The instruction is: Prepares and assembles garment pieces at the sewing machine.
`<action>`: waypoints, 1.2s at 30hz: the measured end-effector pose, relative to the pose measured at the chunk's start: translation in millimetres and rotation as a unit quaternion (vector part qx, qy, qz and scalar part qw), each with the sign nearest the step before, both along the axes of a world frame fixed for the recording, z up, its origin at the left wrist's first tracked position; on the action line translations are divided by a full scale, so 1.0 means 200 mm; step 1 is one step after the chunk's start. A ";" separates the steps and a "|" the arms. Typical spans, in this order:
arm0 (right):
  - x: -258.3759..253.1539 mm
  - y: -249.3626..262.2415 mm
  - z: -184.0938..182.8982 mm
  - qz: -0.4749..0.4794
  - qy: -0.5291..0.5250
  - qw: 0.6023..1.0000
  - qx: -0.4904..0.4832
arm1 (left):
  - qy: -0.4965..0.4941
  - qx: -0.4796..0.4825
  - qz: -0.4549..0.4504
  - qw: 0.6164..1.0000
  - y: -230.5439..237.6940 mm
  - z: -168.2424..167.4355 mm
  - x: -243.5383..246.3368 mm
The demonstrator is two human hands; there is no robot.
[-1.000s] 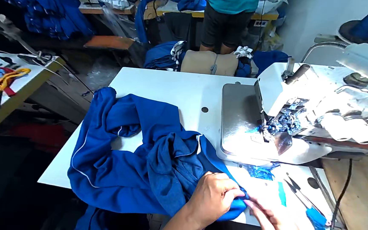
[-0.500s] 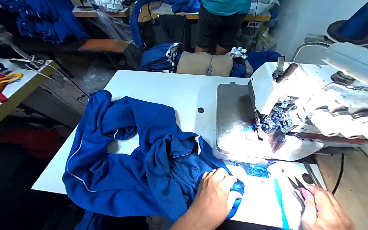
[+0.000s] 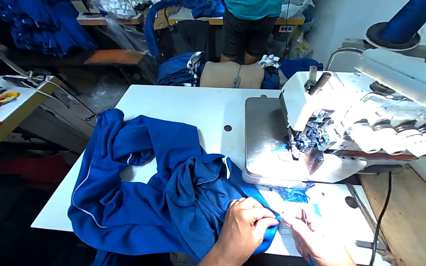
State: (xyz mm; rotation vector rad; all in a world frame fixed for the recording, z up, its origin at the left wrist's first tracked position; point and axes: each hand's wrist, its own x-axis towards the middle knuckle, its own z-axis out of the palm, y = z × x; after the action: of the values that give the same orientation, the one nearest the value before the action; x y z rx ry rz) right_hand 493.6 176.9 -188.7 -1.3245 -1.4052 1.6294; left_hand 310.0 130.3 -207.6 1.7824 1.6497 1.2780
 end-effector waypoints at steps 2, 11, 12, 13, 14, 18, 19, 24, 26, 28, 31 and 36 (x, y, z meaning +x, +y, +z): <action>0.01 -0.01 0.00 -0.023 0.037 0.999 -0.008 | -0.054 -0.009 -0.010 0.998 0.00 0.01 -0.02; -0.07 -0.13 0.00 -0.002 0.017 0.996 0.086 | -0.116 -0.021 -0.045 0.992 0.04 0.15 -0.08; -0.04 -0.11 0.00 0.007 0.009 0.996 0.093 | -0.040 0.022 -0.038 0.998 0.06 0.18 -0.13; 0.00 -0.10 0.02 0.010 -0.015 0.993 0.113 | 0.046 0.052 -0.028 0.997 0.07 0.19 -0.17; 0.04 -0.08 0.04 0.008 -0.061 0.986 0.156 | 0.129 0.071 -0.017 0.989 0.09 0.19 -0.22; 0.26 0.05 0.07 -0.036 -0.349 0.867 0.353 | 0.253 0.068 -0.044 0.964 0.10 0.11 -0.32; 0.31 0.09 0.05 -0.044 -0.397 0.842 0.363 | 0.253 0.079 -0.049 0.963 0.09 0.10 -0.32; 0.37 0.16 0.02 -0.082 -0.463 0.790 0.394 | 0.270 0.219 -0.112 0.931 0.12 0.17 -0.31; 0.22 0.06 0.11 -0.077 -0.407 0.774 0.480 | 0.278 0.234 -0.151 0.919 0.16 0.23 -0.31; 0.02 -0.12 0.17 0.013 -0.300 0.795 0.527 | 0.296 0.203 -0.210 0.909 0.20 0.28 -0.28; -0.25 -0.31 0.15 0.230 -0.218 0.832 0.456 | 0.354 0.117 -0.285 0.883 0.24 0.28 -0.18; -0.16 -0.29 0.01 0.264 -0.185 0.861 0.394 | 0.293 0.043 -0.241 0.924 0.17 0.15 -0.24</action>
State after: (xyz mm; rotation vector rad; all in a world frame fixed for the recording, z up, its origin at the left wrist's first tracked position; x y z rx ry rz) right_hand 462.2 119.7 -186.3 -0.7980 -2.4813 0.8622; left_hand 262.2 164.9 -177.9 2.5925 1.2748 0.6336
